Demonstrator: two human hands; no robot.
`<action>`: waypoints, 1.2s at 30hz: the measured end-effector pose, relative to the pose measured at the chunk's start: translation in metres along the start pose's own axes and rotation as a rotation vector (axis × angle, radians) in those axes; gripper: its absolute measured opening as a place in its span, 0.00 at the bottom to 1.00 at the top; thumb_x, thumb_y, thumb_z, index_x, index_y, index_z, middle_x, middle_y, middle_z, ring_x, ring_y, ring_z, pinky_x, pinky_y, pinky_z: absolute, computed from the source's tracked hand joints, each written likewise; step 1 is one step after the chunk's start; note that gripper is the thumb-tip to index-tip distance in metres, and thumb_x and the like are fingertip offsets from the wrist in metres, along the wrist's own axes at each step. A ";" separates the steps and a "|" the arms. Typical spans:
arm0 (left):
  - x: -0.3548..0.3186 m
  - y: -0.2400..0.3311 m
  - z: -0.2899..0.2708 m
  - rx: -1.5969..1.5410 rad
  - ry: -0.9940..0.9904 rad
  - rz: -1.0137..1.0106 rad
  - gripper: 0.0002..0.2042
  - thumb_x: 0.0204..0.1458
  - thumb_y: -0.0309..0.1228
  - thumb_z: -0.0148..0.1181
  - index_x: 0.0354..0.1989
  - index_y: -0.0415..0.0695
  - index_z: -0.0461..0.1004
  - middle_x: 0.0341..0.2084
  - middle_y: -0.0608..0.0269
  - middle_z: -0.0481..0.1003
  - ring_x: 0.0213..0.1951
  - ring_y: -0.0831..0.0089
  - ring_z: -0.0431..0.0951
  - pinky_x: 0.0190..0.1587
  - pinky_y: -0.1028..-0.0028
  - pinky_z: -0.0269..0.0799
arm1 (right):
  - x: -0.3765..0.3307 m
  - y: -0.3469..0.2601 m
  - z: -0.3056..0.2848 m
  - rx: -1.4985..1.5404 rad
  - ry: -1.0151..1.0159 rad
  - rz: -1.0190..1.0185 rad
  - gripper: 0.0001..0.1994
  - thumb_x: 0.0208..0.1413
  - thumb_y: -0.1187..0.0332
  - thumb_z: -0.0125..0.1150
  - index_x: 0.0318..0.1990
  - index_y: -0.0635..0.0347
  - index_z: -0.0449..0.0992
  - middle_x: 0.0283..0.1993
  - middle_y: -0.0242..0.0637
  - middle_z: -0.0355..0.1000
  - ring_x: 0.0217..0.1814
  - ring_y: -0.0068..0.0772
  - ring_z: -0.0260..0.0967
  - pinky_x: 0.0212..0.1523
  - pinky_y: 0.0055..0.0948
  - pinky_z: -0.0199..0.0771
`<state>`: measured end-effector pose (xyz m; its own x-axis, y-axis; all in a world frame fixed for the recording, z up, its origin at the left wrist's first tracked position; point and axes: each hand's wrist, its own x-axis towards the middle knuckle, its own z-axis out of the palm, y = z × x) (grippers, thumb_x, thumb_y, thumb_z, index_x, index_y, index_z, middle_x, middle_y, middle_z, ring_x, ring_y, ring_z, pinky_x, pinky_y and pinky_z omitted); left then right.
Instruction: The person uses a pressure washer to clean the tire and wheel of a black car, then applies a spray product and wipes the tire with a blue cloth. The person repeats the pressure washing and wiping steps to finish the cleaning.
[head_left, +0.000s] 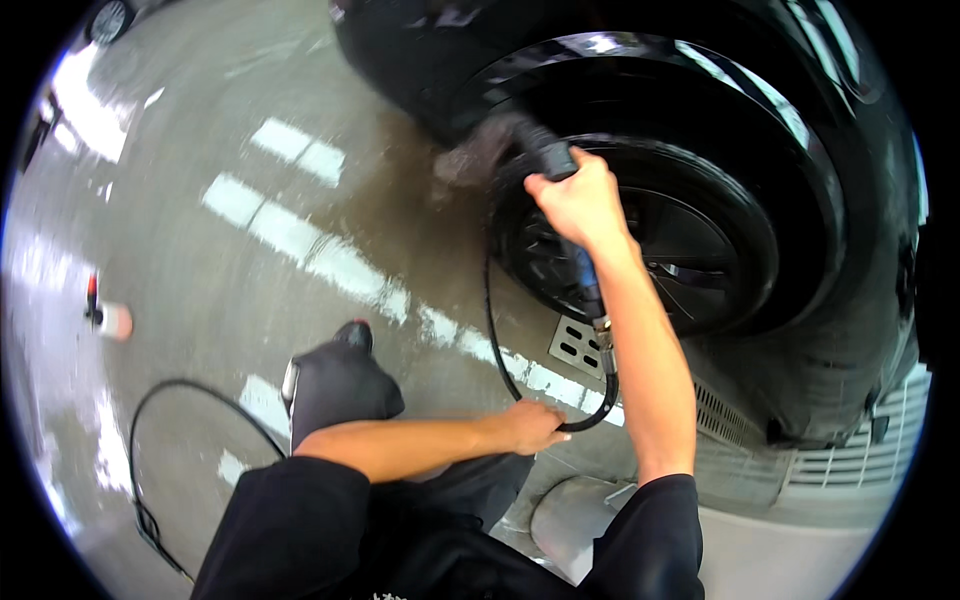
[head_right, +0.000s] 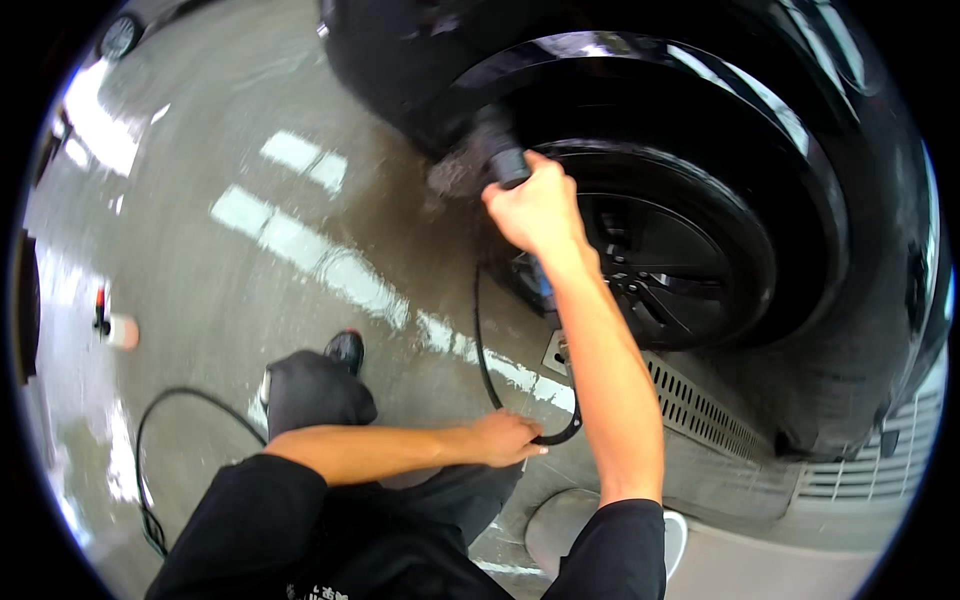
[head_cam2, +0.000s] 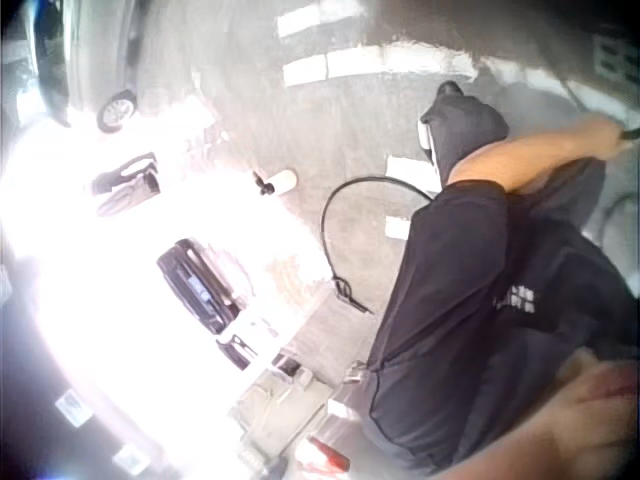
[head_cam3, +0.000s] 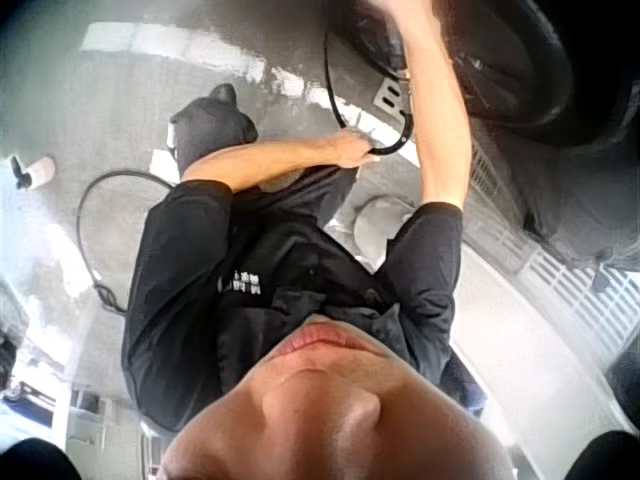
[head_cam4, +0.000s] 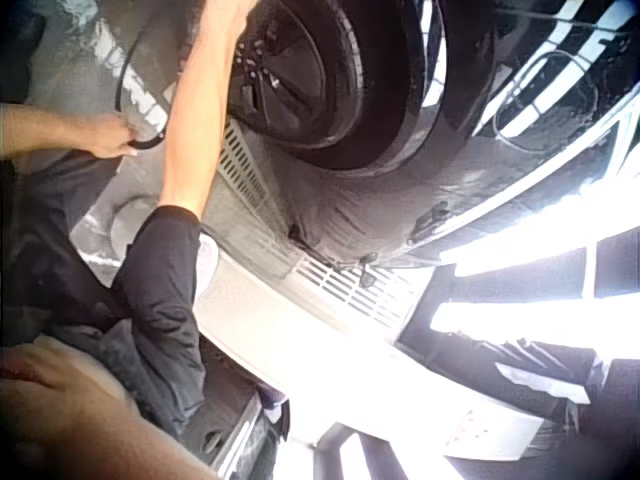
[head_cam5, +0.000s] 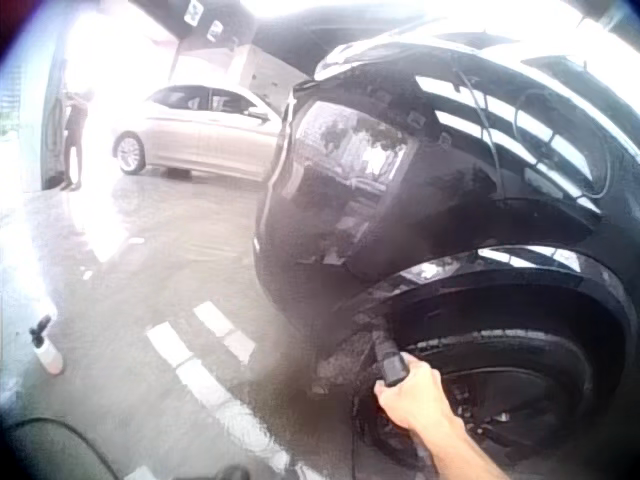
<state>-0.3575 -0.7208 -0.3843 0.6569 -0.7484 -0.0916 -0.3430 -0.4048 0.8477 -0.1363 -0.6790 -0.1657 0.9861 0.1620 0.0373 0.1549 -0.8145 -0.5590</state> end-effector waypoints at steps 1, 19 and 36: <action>0.003 0.008 -0.001 0.038 -0.063 0.018 0.23 0.67 0.50 0.50 0.49 0.40 0.76 0.48 0.48 0.79 0.51 0.48 0.79 0.54 0.52 0.71 | 0.000 0.013 -0.006 0.047 0.011 0.036 0.21 0.48 0.65 0.71 0.50 0.64 0.81 0.37 0.48 0.82 0.40 0.40 0.81 0.46 0.36 0.78; -0.024 0.019 -0.054 0.063 -0.167 -0.292 0.21 0.61 0.52 0.58 0.39 0.43 0.82 0.31 0.45 0.80 0.41 0.44 0.80 0.43 0.52 0.74 | -0.158 0.165 -0.208 0.888 1.083 0.317 0.08 0.58 0.73 0.69 0.32 0.64 0.74 0.22 0.31 0.67 0.16 0.23 0.64 0.16 0.27 0.64; -0.012 0.030 0.000 0.195 -0.353 -0.203 0.24 0.62 0.56 0.55 0.44 0.46 0.84 0.32 0.45 0.83 0.41 0.45 0.83 0.47 0.54 0.77 | -0.181 0.100 -0.171 0.731 0.713 -0.016 0.18 0.55 0.73 0.69 0.53 0.67 0.77 0.31 0.27 0.74 0.30 0.16 0.69 0.32 0.23 0.73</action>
<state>-0.3756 -0.7237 -0.3578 0.4665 -0.7634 -0.4468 -0.3734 -0.6279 0.6829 -0.2895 -0.8851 -0.0862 0.8277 -0.3937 0.4000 0.3292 -0.2367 -0.9141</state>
